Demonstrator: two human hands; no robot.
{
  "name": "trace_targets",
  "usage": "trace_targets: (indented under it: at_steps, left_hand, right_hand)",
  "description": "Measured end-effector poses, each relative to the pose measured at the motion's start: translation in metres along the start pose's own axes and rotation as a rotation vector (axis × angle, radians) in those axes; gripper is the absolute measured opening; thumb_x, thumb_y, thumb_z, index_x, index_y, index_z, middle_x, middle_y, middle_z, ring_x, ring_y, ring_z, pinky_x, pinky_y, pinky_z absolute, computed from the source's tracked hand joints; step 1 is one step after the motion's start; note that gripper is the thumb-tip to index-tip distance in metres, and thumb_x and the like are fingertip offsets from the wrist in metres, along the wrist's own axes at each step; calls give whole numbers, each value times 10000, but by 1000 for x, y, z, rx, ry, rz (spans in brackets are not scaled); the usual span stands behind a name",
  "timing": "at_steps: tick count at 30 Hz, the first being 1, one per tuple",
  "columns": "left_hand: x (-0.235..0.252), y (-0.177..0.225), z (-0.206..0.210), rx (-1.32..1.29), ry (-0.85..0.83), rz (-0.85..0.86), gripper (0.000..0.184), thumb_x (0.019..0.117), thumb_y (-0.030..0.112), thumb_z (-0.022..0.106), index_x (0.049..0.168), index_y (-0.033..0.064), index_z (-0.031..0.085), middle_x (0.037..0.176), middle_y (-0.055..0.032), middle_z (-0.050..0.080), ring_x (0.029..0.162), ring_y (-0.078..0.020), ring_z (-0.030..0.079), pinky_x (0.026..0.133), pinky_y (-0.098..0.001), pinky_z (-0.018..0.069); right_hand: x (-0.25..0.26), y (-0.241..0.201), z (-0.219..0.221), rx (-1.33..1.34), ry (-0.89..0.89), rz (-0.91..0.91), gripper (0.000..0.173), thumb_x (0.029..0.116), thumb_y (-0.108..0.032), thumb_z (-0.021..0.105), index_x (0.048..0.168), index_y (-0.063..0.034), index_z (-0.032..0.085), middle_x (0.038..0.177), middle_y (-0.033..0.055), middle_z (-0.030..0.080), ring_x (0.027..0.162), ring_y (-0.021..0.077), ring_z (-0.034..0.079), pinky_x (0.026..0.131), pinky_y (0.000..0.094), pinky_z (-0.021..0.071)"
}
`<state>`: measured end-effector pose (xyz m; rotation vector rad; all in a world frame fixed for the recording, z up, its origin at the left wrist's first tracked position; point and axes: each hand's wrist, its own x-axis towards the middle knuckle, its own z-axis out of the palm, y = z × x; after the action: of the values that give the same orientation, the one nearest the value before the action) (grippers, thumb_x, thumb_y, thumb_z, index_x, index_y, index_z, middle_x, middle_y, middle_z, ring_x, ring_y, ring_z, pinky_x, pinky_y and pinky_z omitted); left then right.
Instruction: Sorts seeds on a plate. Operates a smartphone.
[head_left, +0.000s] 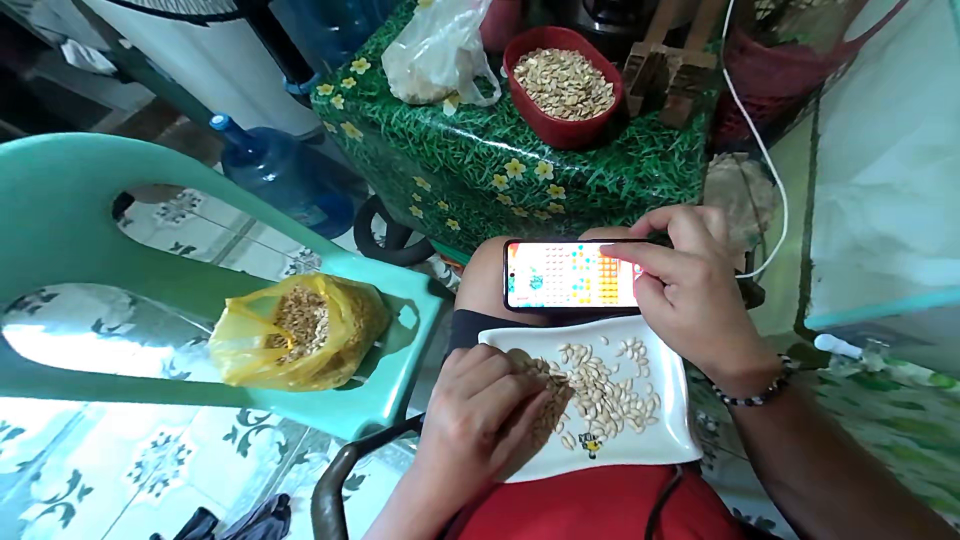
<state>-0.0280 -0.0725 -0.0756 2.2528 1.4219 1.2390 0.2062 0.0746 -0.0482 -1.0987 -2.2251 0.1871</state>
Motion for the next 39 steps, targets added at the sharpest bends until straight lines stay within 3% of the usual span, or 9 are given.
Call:
trace_targets:
  at_steps: [11,28,33,36,39]
  left_hand:
    - [-2,-2,-1,-19,5,-3,298,1014,306,622,841,85,721,896,-62,713,947,-194,655,858,-380,482]
    - [-3,-3,-2,-10,29,-23,254,1008,290,630,887,91,730,924,-65,714,953,-186,652,864,-373,486]
    - [-6,-6,-9,38,-50,-52,183,995,270,639,998,134,761,1033,-46,712,1039,-180,635,908,-391,483]
    - [-10,-10,-18,90,-82,-94,193,989,326,651,1037,179,768,1164,-41,683,1157,-197,589,975,-420,457]
    - [-15,-16,-27,130,-106,-130,223,983,368,656,1079,207,778,1319,-67,631,1336,-265,488,1077,-495,405]
  right_hand:
    - [1,0,2,-8,-7,-3,422,872,-48,516,1131,-217,802,1196,105,623,1183,367,491,913,551,400]
    - [0,-2,4,-22,-18,-20,431,863,-34,528,1144,-219,797,1223,126,617,1193,394,495,912,586,403]
    - [-8,-8,-22,94,-21,-32,366,916,-77,482,1121,-133,780,1177,84,624,1155,281,517,943,431,441]
    - [-27,-4,-35,170,-179,-137,246,954,-155,566,1049,-137,792,1048,15,661,1048,169,580,878,313,504]
    - [-49,0,-37,195,-366,-259,231,993,-243,595,1083,-150,786,973,7,691,942,145,638,803,298,547]
